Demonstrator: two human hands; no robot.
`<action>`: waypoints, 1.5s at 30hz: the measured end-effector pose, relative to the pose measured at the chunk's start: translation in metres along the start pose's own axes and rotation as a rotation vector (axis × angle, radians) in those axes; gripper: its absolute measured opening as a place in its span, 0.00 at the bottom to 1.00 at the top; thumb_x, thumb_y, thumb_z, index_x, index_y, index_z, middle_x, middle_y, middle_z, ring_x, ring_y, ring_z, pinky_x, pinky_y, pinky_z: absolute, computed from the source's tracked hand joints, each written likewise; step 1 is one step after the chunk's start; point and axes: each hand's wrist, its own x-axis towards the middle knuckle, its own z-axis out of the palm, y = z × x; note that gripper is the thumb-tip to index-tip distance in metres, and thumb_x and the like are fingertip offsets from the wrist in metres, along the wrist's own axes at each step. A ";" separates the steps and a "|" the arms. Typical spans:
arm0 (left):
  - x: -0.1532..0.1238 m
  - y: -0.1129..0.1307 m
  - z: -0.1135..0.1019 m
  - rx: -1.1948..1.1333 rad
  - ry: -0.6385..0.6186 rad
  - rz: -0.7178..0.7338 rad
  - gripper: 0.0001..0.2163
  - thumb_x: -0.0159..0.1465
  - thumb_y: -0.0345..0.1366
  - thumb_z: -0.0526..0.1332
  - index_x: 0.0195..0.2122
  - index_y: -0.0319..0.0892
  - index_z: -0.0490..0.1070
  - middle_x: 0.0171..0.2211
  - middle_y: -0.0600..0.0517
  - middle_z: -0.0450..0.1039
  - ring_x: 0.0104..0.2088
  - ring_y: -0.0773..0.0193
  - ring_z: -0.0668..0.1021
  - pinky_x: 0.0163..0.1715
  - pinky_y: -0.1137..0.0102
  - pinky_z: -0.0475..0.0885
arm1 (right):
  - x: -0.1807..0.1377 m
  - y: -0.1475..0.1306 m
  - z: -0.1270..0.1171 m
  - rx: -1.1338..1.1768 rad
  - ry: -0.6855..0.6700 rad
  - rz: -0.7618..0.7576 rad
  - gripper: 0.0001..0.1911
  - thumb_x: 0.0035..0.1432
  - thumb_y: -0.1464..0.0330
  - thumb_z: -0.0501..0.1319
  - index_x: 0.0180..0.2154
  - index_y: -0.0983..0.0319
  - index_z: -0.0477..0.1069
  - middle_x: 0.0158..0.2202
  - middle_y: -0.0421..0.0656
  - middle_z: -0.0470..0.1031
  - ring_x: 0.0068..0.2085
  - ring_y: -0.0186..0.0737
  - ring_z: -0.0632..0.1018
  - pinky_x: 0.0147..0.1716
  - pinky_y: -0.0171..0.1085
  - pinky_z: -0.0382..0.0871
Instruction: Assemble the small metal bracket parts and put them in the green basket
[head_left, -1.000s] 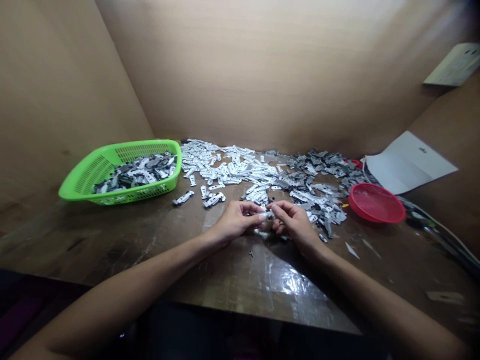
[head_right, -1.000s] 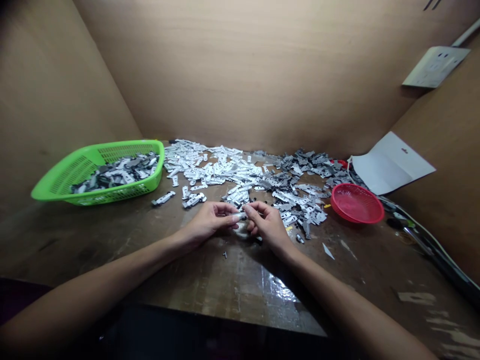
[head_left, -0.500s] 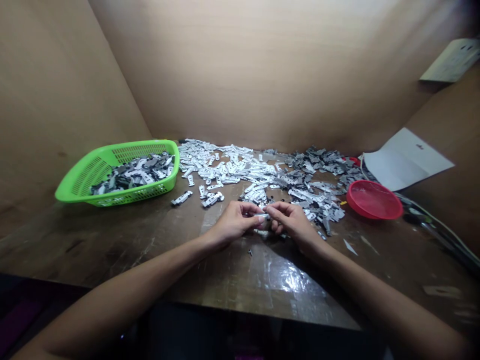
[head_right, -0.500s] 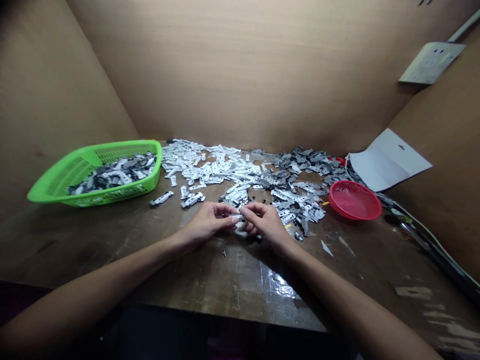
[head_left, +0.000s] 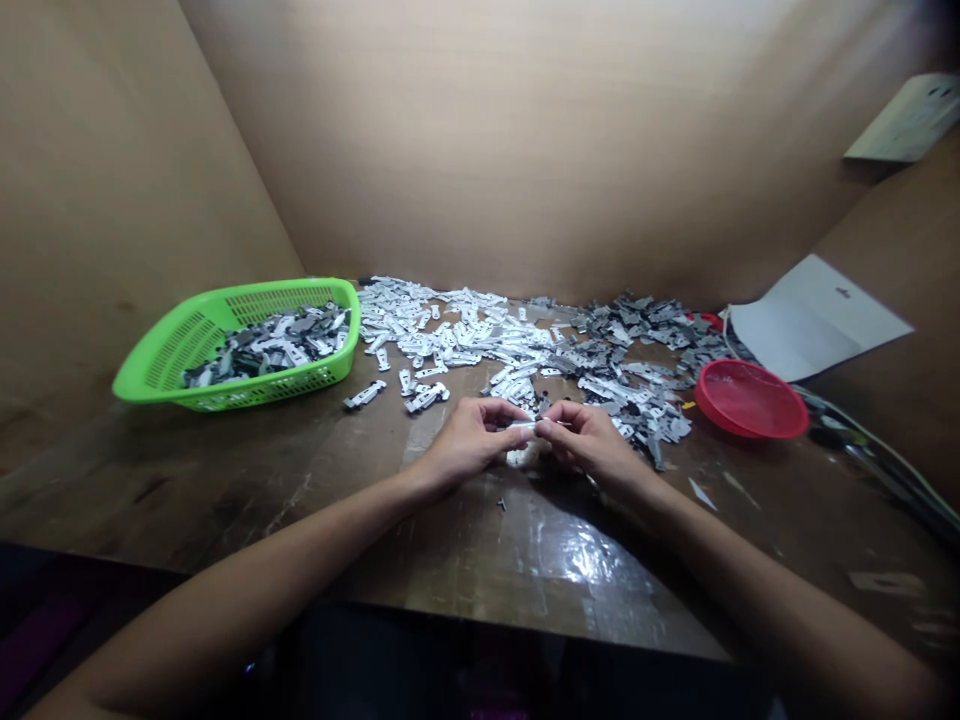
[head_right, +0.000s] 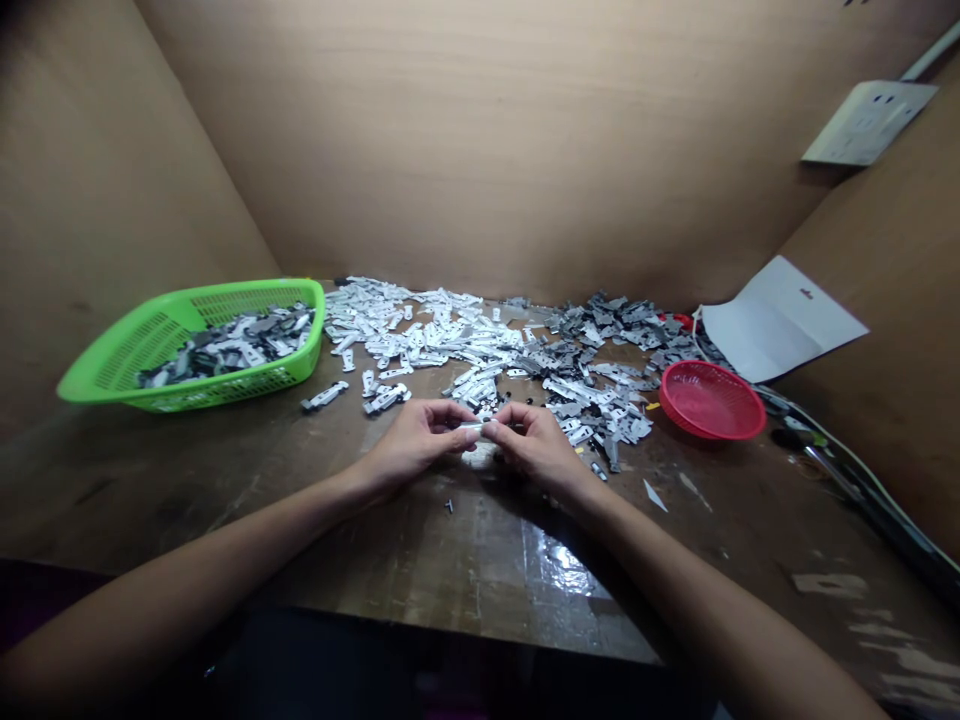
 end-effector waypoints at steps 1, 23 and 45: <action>0.000 0.000 0.000 -0.001 0.002 0.009 0.14 0.53 0.41 0.65 0.37 0.38 0.72 0.34 0.46 0.75 0.34 0.63 0.76 0.33 0.70 0.70 | 0.000 -0.001 0.000 0.015 0.013 -0.020 0.14 0.52 0.58 0.61 0.29 0.63 0.66 0.16 0.33 0.59 0.17 0.25 0.58 0.16 0.27 0.49; 0.005 0.004 -0.004 -0.184 0.016 -0.130 0.17 0.53 0.39 0.66 0.41 0.36 0.68 0.30 0.47 0.74 0.30 0.65 0.77 0.29 0.73 0.71 | 0.006 0.006 -0.005 0.071 0.074 0.033 0.19 0.53 0.53 0.58 0.35 0.63 0.70 0.19 0.38 0.67 0.17 0.28 0.65 0.17 0.28 0.58; 0.008 0.012 -0.017 0.445 0.054 0.193 0.13 0.57 0.45 0.58 0.32 0.38 0.71 0.27 0.53 0.70 0.27 0.67 0.71 0.26 0.74 0.62 | 0.001 0.003 0.006 -0.211 0.149 -0.157 0.16 0.52 0.56 0.60 0.33 0.62 0.70 0.20 0.38 0.67 0.20 0.32 0.66 0.18 0.31 0.56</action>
